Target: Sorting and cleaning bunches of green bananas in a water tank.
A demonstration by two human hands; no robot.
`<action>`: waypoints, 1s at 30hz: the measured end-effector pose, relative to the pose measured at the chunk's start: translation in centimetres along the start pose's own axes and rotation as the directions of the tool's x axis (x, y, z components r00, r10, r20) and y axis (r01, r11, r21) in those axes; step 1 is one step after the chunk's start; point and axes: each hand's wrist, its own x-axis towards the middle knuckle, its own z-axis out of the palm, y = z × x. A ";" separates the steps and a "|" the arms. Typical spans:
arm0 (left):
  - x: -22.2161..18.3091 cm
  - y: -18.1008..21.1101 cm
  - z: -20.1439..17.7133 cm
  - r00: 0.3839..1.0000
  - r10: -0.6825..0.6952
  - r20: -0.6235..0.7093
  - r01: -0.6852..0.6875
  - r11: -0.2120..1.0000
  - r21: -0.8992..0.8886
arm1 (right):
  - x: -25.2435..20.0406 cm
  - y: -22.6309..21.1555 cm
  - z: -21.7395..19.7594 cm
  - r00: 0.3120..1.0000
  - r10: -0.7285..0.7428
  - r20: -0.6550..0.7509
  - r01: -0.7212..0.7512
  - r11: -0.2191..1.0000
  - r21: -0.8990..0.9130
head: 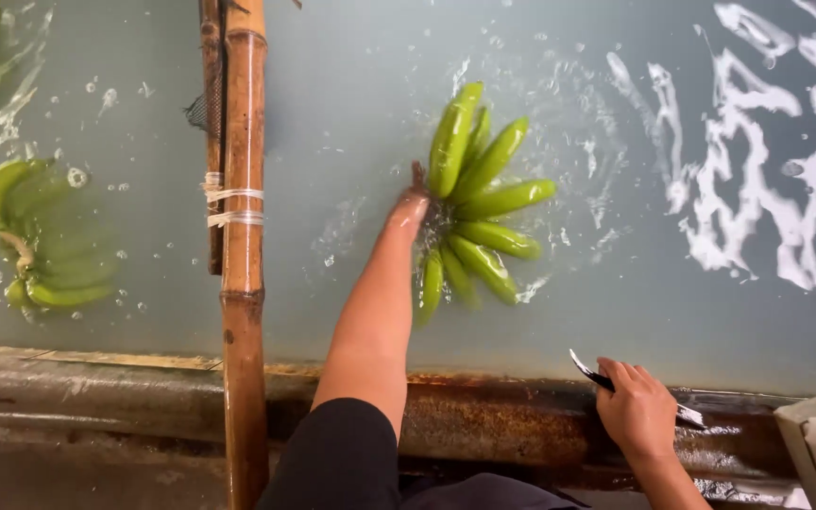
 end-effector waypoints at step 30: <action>-13.1 -4.1 1.0 0.995 0.057 -0.080 -0.098 0.645 -0.758 | -0.4 0.7 0.9 1.000 -0.019 -0.025 0.018 0.999 -0.050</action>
